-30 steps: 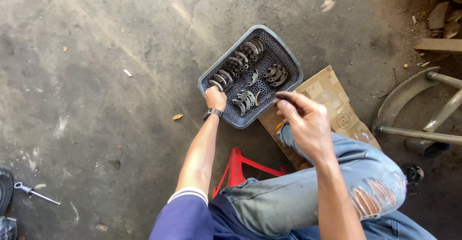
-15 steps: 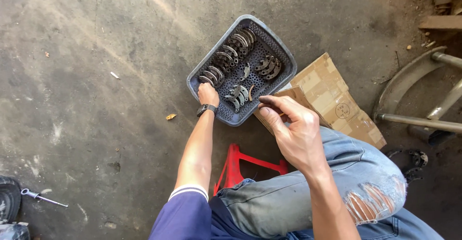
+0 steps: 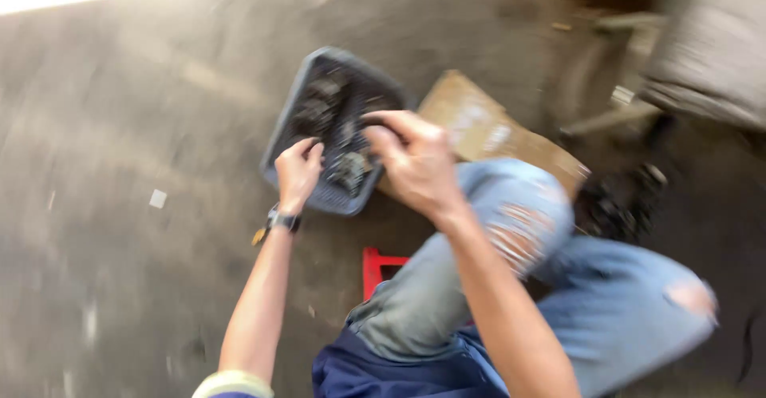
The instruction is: The recorder is using a bench grinder to smooth and clean motorcycle brake shoe components.
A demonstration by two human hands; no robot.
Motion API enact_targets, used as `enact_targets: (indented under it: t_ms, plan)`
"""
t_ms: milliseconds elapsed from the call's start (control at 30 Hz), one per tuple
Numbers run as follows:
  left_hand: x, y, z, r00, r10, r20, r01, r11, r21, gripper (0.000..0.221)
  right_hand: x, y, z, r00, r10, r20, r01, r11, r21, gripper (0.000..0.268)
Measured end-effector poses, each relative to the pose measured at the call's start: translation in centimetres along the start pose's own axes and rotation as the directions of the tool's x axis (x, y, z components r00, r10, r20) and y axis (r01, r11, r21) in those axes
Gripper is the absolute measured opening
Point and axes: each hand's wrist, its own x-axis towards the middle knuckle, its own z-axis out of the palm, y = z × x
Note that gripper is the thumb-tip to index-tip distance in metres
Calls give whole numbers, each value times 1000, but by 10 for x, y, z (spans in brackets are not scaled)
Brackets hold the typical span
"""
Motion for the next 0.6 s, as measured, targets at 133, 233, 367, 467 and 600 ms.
enact_targets:
  t_ms: [133,233,367,467,600]
  plan:
    - [-33,131,46,952,237,194,-207,964,-165,21,-32,-3,-69,969,42,-244,4,983,183,18]
    - [-78,226,92,850,420,317,-319,891,-323,20,-77,2,-159,896,88,-436,69,941,332,17]
    - [-142,323,169,633,606,482,-399,788,-468,19,-142,25,-305,493,153,-856,380,848,371,12]
    - [-194,374,229,420,677,604,-548,720,-426,20,-179,96,-400,126,344,-930,598,722,348,12]
    - [-241,404,302,106,679,726,-650,600,-466,22,-188,273,-465,-330,606,-724,521,757,396,15]
